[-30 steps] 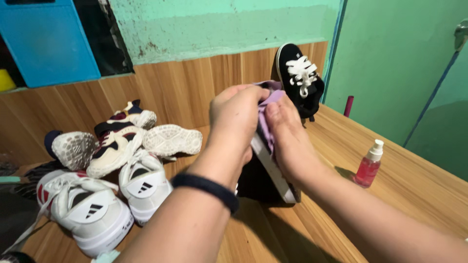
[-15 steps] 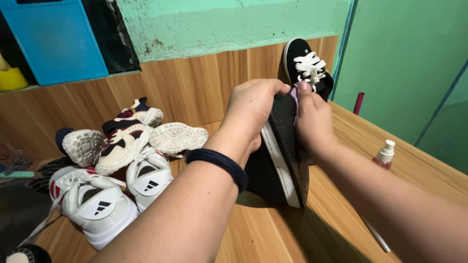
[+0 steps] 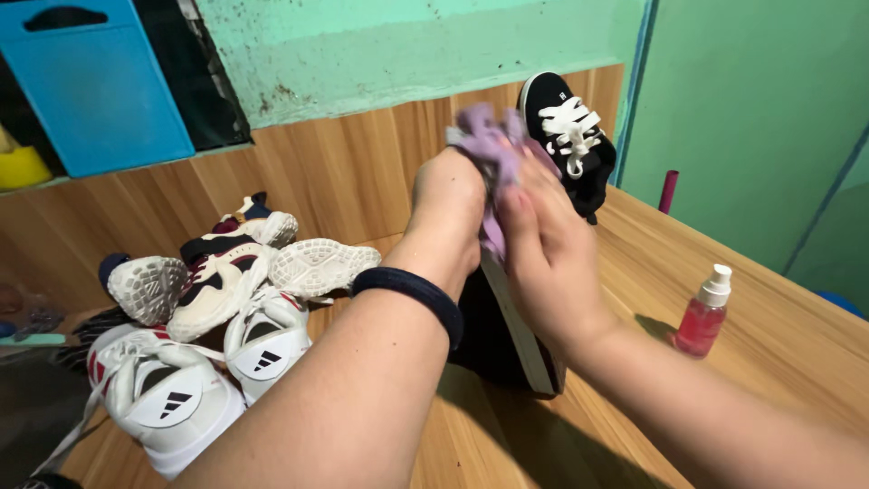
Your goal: The person scrubs the sole and upper of a black sneaker with a toothbrush and wipes it with a cloth. The person repeatedly scrubs and wipes the same shoe while other shoes remain on the wooden surface.
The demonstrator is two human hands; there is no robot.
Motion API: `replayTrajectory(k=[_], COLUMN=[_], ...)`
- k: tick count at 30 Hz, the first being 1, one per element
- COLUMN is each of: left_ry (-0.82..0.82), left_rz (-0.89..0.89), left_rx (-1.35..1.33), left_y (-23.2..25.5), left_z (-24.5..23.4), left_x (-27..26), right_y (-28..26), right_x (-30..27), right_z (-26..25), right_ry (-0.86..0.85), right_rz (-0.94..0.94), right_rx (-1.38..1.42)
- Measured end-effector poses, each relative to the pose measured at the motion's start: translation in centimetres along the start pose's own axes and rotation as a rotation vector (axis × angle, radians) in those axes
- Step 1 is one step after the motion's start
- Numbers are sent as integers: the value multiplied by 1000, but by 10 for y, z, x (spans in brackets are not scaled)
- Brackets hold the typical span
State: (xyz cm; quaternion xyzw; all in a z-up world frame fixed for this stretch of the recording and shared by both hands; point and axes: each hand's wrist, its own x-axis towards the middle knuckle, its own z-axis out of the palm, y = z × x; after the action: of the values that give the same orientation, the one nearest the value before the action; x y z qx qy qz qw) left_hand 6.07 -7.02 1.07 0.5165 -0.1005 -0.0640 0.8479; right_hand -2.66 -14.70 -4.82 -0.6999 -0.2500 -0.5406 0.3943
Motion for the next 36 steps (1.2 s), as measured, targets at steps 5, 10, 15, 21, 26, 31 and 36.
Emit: replayTrajectory(k=[5,10,15,21,26,31,36], left_ry=[12,80,113,-99,-67,-61,29], left_rz=[-54,-77,-54,54,202,245,241], left_rx=[-16,69,72,-264,-122,111,209], left_y=[7,11,7,-3,-2,-5,-4], left_z=[-4,-5,5,12,3,9,4], left_x=[6,3,7,23,6,-24,-35], right_y=[24,22,31,37,31,35,47], right_x=[-72,-135,-93,22,71,83,18], right_z=[-19,-45,-60,-31,-5,-4,-5], right_ry=[-55,-136,-2,-90,-256,-212,-32], right_rz=[56,196,883,-18,216,672,734], right_rx=[-147,-134,-18,-82,-157,222,217])
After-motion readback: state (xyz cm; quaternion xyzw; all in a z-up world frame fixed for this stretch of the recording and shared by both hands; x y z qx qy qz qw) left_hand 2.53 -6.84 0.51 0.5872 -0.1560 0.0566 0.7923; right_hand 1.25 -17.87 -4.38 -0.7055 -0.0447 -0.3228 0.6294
